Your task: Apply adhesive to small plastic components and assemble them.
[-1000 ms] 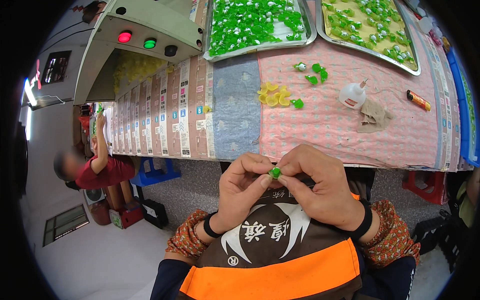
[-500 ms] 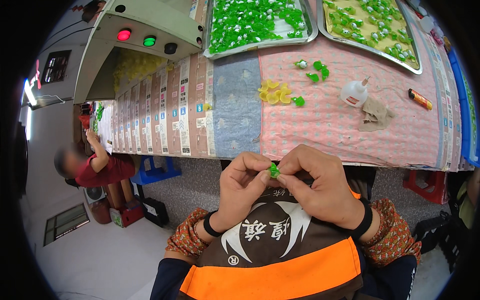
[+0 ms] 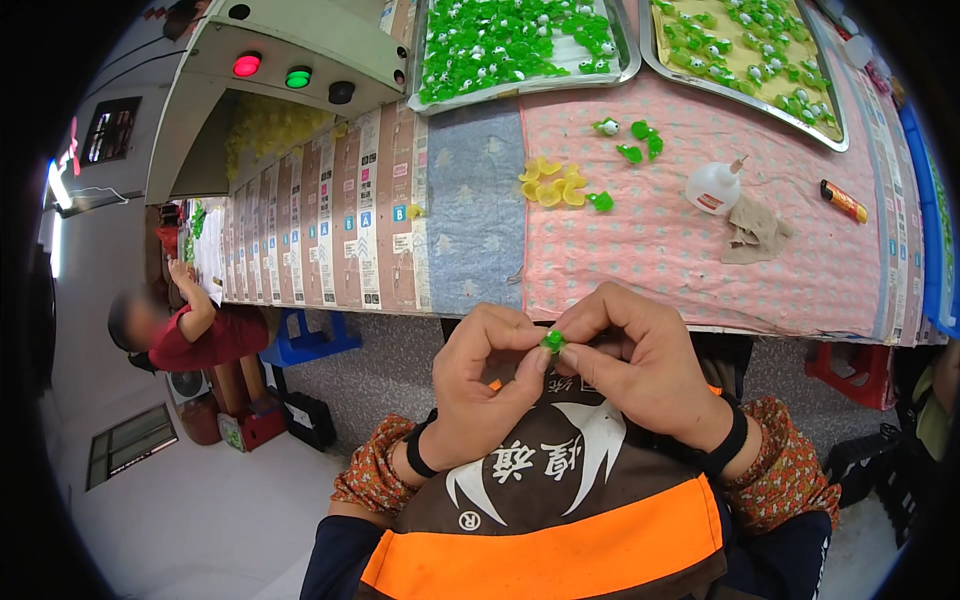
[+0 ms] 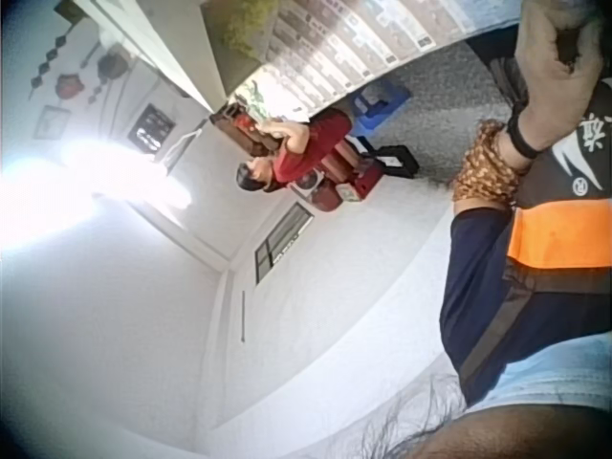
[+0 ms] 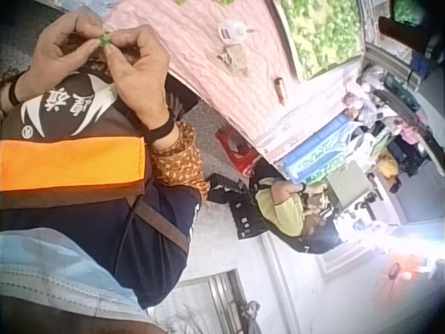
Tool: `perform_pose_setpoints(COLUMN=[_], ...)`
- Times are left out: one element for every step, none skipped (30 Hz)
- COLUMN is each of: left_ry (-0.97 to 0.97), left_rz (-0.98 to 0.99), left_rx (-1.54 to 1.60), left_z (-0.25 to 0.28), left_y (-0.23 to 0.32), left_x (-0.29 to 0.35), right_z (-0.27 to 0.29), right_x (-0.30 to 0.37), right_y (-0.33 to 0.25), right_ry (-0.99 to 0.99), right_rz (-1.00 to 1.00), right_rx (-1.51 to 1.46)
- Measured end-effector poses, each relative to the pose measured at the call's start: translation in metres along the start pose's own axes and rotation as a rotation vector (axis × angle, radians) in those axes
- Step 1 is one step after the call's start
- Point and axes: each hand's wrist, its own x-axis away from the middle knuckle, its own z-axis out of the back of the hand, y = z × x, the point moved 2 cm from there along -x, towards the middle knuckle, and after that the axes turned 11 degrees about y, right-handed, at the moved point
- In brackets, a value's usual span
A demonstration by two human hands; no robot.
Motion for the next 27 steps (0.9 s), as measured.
perform_pose_setpoints(left_ry=[0.000,0.000,0.000,0.030,0.059,0.057,0.057,0.056,0.058,0.032,0.007,0.006,0.003,-0.001,-0.001,-0.006,-0.011,-0.010,-0.008,-0.005,-0.006,-0.011,-0.016,-0.017,-0.018,-0.019,-0.020], left_rz=[-0.009,-0.018,-0.017,-0.020,-0.022,-0.020,-0.028,-0.036,-0.036,-0.033,-0.030,-0.029,-0.022,-0.014,-0.014,0.000,0.015,0.015,0.058,0.102,0.101,0.125,0.148,0.147,0.126,0.106,0.105], left_rx=[-0.011,-0.022,-0.022,-0.006,0.009,0.010,0.006,0.001,0.000,0.005,0.010,0.011,0.009,0.006,0.007,0.016,0.026,0.025,0.072,0.118,0.118,0.138,0.158,0.158,0.165,0.172,0.172], left_z=[0.0000,-0.0002,-0.0014,-0.0027,-0.0033,-0.0035,-0.0032,-0.0029,-0.0020,-0.0018,-0.0019,-0.0020,-0.0022,-0.0024,-0.0025,-0.0027,-0.0030,-0.0034,-0.0042,-0.0047,-0.0048,-0.0050,-0.0052,-0.0053,-0.0053,-0.0052,-0.0049], left_y=[0.0001,0.0003,0.0007,0.0014,0.0019,0.0021,0.0027,0.0030,0.0022,0.0005,-0.0006,-0.0003,0.0002,0.0004,0.0001,-0.0005,-0.0009,-0.0001,0.0005,0.0008,0.0014,0.0015,0.0013,0.0005,-0.0008,-0.0017,-0.0023], left_x=[0.0001,0.0001,-0.0001,-0.0012,-0.0020,-0.0025,-0.0023,-0.0020,-0.0013,-0.0009,-0.0009,-0.0014,-0.0017,-0.0020,-0.0021,-0.0018,-0.0015,-0.0012,-0.0007,-0.0004,-0.0004,-0.0005,-0.0005,-0.0008,-0.0013,-0.0014,-0.0011], right_z=[0.0004,0.0005,0.0005,0.0004,0.0005,0.0008,0.0004,0.0001,-0.0002,0.0001,0.0003,0.0008,0.0014,0.0019,0.0022,0.0024,0.0025,0.0026,0.0028,0.0029,0.0030,0.0030,0.0030,0.0031,0.0033,0.0034,0.0036], right_x=[-0.0006,-0.0009,-0.0010,-0.0015,-0.0019,-0.0023,-0.0026,-0.0029,-0.0033,-0.0037,-0.0041,-0.0044,-0.0046,-0.0048,-0.0052,-0.0056,-0.0060,-0.0065,-0.0067,-0.0067,-0.0066,-0.0065,-0.0064,-0.0064,-0.0064,-0.0063,-0.0061], right_y=[0.0012,0.0018,0.0020,0.0022,0.0023,0.0023,0.0019,0.0016,0.0014,0.0010,0.0008,0.0007,0.0010,0.0012,0.0013,0.0017,0.0019,0.0016,0.0014,0.0011,0.0009,0.0007,0.0005,-0.0001,-0.0006,-0.0007,-0.0003], right_ry=[-0.006,-0.012,-0.011,-0.010,-0.009,-0.007,-0.010,-0.013,-0.016,-0.016,-0.016,-0.015,-0.012,-0.010,-0.009,-0.010,-0.012,-0.012,-0.013,-0.014,-0.013,-0.013,-0.012,-0.012,-0.016,-0.021,-0.020], right_rz=[0.002,0.003,0.002,-0.011,-0.023,-0.024,-0.030,-0.035,-0.035,-0.041,-0.047,-0.048,-0.057,-0.066,-0.066,-0.075,-0.083,-0.083,-0.086,-0.088,-0.088,-0.092,-0.097,-0.096,-0.104,-0.111,-0.110], right_rx=[-0.014,-0.029,-0.029,-0.046,-0.064,-0.064,-0.078,-0.092,-0.092,-0.094,-0.096,-0.095,-0.097,-0.099,-0.098,-0.108,-0.118,-0.118,-0.114,-0.109,-0.109,-0.111,-0.113,-0.113,-0.109,-0.106,-0.106])
